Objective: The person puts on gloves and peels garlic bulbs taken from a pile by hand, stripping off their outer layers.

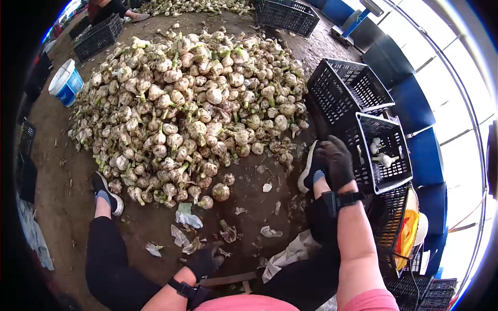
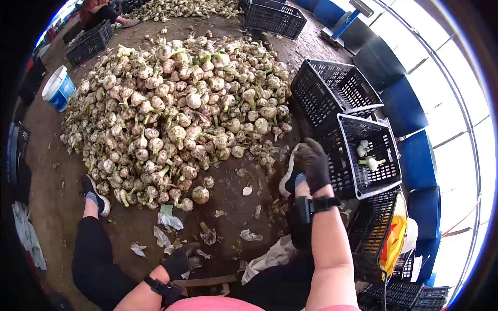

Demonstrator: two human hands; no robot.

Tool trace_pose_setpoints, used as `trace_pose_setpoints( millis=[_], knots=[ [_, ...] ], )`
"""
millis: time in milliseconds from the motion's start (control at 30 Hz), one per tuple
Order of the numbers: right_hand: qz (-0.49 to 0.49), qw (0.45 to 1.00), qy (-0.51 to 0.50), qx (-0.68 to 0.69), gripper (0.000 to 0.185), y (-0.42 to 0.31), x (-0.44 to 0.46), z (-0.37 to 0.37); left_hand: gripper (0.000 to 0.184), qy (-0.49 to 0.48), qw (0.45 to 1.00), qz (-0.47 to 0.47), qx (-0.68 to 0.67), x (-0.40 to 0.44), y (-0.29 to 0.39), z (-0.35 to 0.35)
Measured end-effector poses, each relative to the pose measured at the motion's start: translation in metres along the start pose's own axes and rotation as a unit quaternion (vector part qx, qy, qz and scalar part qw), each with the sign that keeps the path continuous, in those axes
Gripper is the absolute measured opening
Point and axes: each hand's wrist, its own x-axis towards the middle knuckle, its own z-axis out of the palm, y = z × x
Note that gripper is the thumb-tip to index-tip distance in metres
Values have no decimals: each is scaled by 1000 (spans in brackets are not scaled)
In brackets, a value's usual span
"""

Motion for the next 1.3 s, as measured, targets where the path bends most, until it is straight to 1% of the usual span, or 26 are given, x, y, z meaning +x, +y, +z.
trace_pose_setpoints(
  millis=[33,67,100,167,233,267,300,367,400,433,500,567,600,633,700,767,800,833,900,933,967,1033,1100,1167,1233,1300],
  knots=[
    [-26,990,-53,-127,37,35,27,14,52,-70,995,-55,-35,3,9,-7],
    [-142,904,-42,-401,41,31,27,52,54,-93,991,-83,-55,7,15,-11],
    [-127,902,-24,-412,46,72,56,62,54,-91,991,-87,-54,8,18,-14],
    [-101,831,-36,-546,63,103,98,90,55,-36,996,-59,-57,9,16,-16],
    [-202,772,-7,-603,73,133,133,106,53,-61,988,-112,-82,11,0,-13],
    [97,766,-91,-629,77,113,146,120,53,-60,987,-116,-93,10,-5,-12],
    [-44,797,-31,-602,75,146,149,110,52,-58,986,-118,-104,9,-10,-11],
    [-17,798,-42,-601,75,179,180,95,49,-40,987,-112,-107,12,-4,-15],
    [-118,751,20,-649,77,196,179,85,47,-39,976,-153,-147,15,9,-22],
    [-108,811,40,-574,74,165,154,88,45,-38,963,-190,-188,17,17,-25],
    [-130,880,117,-441,66,149,117,80,42,-4,957,-148,-251,19,14,-20],
    [-82,979,81,-167,57,155,82,73,40,34,943,-111,-313,17,27,-26],
    [-34,999,-10,-33,54,145,49,75,38,28,908,-149,-390,20,40,-34],
    [-10,997,-69,19,56,142,19,84,36,25,865,-189,-465,20,54,-44],
    [104,985,-127,62,64,111,-56,127,33,61,900,-105,-419,23,50,-41],
    [118,967,-216,68,67,76,-130,172,27,78,850,-77,-515,19,56,-47],
    [42,965,-252,-51,69,77,-157,184,33,84,862,-97,-491,17,59,-55],
    [37,962,-268,-38,68,68,-187,197,39,90,873,-113,-466,13,61,-63],
    [-118,927,-311,-171,67,70,-223,206,35,145,846,-81,-507,7,45,-52],
    [-227,912,-271,-206,64,68,-238,219,32,108,844,-163,-500,1,34,-52],
    [-230,911,-274,-206,64,64,-248,222,31,189,890,0,-414,10,-13,-18],
    [-259,899,-254,-245,62,55,-262,225,29,164,851,-42,-497,-15,31,-52],
    [-226,914,-246,-231,61,49,-271,226,30,129,832,-18,-539,-31,56,-70],
    [-75,960,-191,-190,61,36,-279,228,31,92,809,1,-580,-39,64,-76],
    [-140,950,-199,-194,61,41,-277,223,33,36,802,-1,-596,-42,64,-82],
    [-292,878,-216,-311,61,25,-281,224,30,43,782,-15,-622,-36,44,-68]
  ],
)
